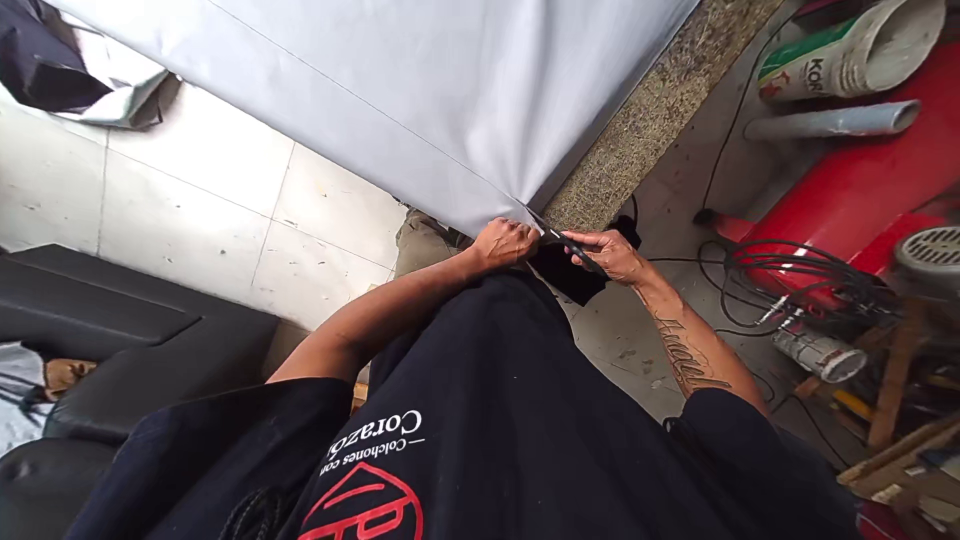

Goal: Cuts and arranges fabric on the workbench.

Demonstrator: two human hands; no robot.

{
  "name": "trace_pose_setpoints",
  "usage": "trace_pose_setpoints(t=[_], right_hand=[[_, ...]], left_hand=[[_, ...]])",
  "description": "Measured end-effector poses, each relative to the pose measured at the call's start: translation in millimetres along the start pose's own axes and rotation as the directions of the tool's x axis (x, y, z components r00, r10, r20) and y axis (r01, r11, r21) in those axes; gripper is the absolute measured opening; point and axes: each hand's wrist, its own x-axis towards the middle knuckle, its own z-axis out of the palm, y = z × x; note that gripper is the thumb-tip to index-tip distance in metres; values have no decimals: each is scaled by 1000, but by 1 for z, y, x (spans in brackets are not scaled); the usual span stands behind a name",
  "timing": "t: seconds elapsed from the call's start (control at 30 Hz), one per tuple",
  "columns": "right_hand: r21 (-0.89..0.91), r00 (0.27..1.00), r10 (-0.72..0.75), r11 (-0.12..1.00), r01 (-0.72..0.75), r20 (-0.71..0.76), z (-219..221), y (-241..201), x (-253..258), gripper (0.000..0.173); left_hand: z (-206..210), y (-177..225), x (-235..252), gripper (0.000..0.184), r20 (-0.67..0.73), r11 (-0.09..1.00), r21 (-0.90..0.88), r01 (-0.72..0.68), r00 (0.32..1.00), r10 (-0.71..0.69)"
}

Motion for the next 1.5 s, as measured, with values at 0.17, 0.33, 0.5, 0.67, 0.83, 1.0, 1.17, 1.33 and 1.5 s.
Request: trace_pose_setpoints(t=[0.17, 0.33, 0.5, 0.67, 0.83, 1.0, 1.17, 1.33, 1.5], right_hand=[[-25, 998, -54, 998, 55, 26, 8, -13, 18, 49], [-48, 998, -50, 997, 53, 48, 12, -20, 28, 47], [-7, 996, -73, 997, 74, 45, 25, -29, 44, 50], [-35, 995, -87, 995, 89, 57, 33, -36, 60, 49], [-30, 991, -118, 992, 121, 65, 41, -49, 77, 48], [-24, 983, -161, 986, 164, 91, 44, -52, 92, 47], [-33, 979, -175, 983, 179, 101, 59, -71, 112, 48], [-10, 983, -159, 987, 160, 95, 65, -77, 120, 47], [-30, 974, -200, 978, 204, 102, 78, -95, 140, 49]], left_hand=[[13, -11, -6, 28, -109, 994, 1, -110, 988, 109], [15, -20, -9, 27, -141, 980, 32, -195, 970, 197], [18, -17, -10, 26, -179, 979, 72, -189, 964, 199], [15, -18, -12, 28, -141, 984, 49, -170, 974, 176], [17, -17, -12, 29, -160, 983, 73, -170, 970, 180], [19, -20, -11, 27, -215, 982, 85, -171, 959, 186], [20, -19, -10, 28, -214, 982, 74, -172, 959, 184], [22, -22, -11, 27, -259, 981, 76, -176, 947, 190], [19, -21, -11, 30, -180, 984, 22, -174, 968, 175]])
